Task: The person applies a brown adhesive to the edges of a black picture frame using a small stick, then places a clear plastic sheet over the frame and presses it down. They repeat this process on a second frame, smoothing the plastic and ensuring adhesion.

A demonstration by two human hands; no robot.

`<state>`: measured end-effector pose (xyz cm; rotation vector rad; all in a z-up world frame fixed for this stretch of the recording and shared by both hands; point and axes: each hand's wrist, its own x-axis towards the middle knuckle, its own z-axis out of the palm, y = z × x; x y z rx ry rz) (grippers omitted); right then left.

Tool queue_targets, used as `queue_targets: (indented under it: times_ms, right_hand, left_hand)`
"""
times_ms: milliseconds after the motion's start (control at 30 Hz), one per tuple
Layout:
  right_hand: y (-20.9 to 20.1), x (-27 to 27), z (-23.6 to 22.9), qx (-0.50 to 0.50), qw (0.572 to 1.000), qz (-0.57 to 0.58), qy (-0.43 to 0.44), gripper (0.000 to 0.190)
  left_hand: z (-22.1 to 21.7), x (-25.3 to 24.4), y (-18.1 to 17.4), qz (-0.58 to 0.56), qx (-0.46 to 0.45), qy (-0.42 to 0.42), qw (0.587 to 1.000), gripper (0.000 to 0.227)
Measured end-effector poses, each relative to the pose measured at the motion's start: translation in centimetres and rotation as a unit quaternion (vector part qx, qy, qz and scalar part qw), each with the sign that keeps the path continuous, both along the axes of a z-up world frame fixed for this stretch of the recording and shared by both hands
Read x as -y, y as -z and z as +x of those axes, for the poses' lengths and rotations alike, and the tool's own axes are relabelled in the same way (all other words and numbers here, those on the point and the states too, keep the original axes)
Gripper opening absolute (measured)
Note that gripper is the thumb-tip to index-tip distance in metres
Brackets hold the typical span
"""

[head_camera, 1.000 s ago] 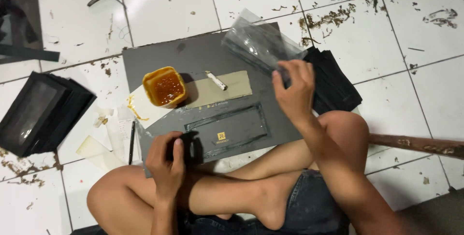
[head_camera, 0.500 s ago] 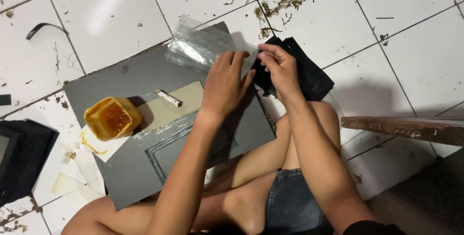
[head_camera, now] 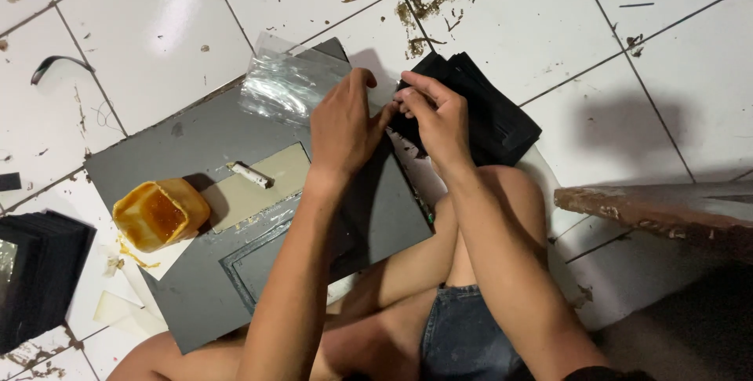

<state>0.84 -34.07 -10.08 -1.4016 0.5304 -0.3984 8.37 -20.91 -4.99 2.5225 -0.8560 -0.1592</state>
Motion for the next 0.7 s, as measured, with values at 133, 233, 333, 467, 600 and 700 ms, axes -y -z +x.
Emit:
queue_targets:
  times_ms: [133,233,333,467,600,700]
  right_hand:
    - [1.5,0.2,0.8,-0.019,0.999,0.046,0.001,0.025]
    - [1.8,0.4,1.0,-0.013,0.996,0.084,0.000,0.023]
    - [1.3,0.5,1.2,0.000,0.996,0.090,0.004,0.023]
    - [1.1,0.6,1.2,0.020,0.991,0.130,0.001,0.021]
    - [0.3,0.4,1.1,0.018,0.988,0.156,-0.002,0.024]
    - [0.7,0.2,1.1,0.021,0.993,0.116,-0.011,0.025]
  left_hand:
    - [0.4,0.1,-1.2,0.001,-0.038,0.004,0.999,0.051]
    - [0.9,0.3,-1.5,0.042,-0.047,0.028,0.998,0.063]
    - [2.0,0.1,0.2,0.103,-0.022,0.048,0.993,0.062]
    - [1.6,0.1,-0.1,0.075,-0.023,0.033,0.996,0.054]
    - [1.4,0.0,-0.2,0.057,-0.012,0.027,0.998,0.052]
    - [1.2,-0.3,-0.1,0.053,-0.006,0.026,0.998,0.052]
